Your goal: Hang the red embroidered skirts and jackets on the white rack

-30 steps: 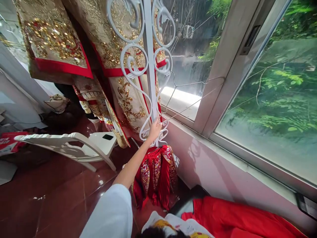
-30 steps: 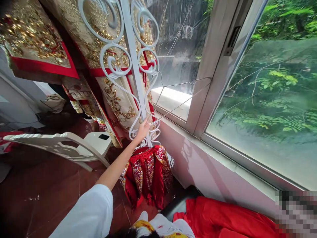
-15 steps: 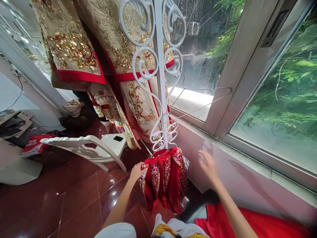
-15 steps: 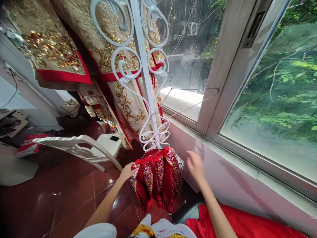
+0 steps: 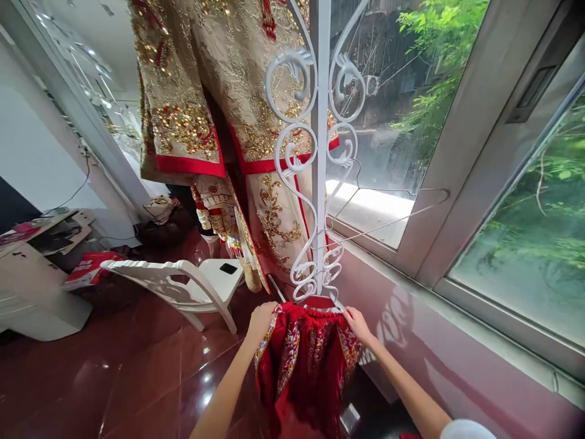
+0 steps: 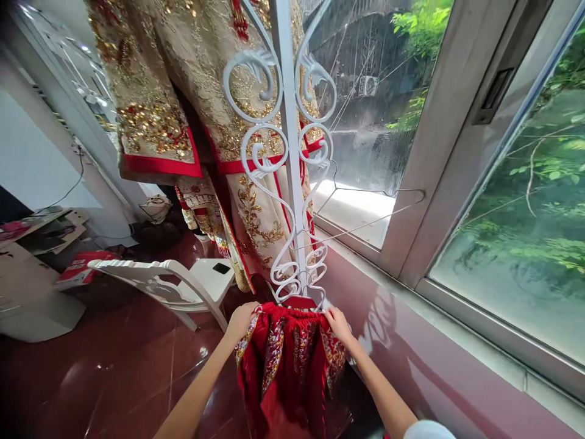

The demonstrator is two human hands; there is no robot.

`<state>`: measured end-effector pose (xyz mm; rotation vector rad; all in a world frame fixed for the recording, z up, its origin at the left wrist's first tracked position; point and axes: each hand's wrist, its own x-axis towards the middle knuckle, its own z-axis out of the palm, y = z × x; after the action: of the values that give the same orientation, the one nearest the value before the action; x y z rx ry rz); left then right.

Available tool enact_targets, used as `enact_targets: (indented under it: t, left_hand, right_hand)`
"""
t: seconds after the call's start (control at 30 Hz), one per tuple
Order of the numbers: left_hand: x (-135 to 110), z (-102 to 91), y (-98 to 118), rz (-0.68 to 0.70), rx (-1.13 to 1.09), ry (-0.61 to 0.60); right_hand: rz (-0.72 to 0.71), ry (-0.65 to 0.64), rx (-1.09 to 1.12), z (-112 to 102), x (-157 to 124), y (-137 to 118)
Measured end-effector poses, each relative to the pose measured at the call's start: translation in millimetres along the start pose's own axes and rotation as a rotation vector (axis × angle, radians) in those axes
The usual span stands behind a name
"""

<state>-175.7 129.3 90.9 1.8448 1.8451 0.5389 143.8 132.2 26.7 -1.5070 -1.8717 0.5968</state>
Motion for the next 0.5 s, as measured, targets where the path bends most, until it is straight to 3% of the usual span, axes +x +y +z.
enact_targets:
  t: [0.1,0.2,0.27,0.37,0.43,0.5]
  left_hand:
    - [-9.6,-12.2,6.8,0.114,0.035,0.027]
    - [-22.9,-52.0,23.7,0.182,0.055,0.171]
    - [-29.1,-96.6,47.6,0.261,0.066,0.369]
    - [-28.1,-177.1,100.9,0.42,0.12,0.643]
    - [-18.6,-226.9,138.7,0.422,0.192,0.741]
    - [-4.4,-264.6,169.6,0.419,0.243,0.766]
  right_hand:
    - [-0.009,0.049,0.022,-27.7,-19.0,-10.1]
    - [-0.079,0.166,0.095,-80.3,-10.8,-46.9]
    - [-0.221,0.236,0.125,-128.8,8.0,-87.8]
    - [-0.403,0.418,0.099,-204.6,48.3,-161.7]
    - [-0.456,0.557,0.012,-245.3,78.9,-207.8]
    - [-0.496,0.639,-0.076,-273.3,108.0,-242.9]
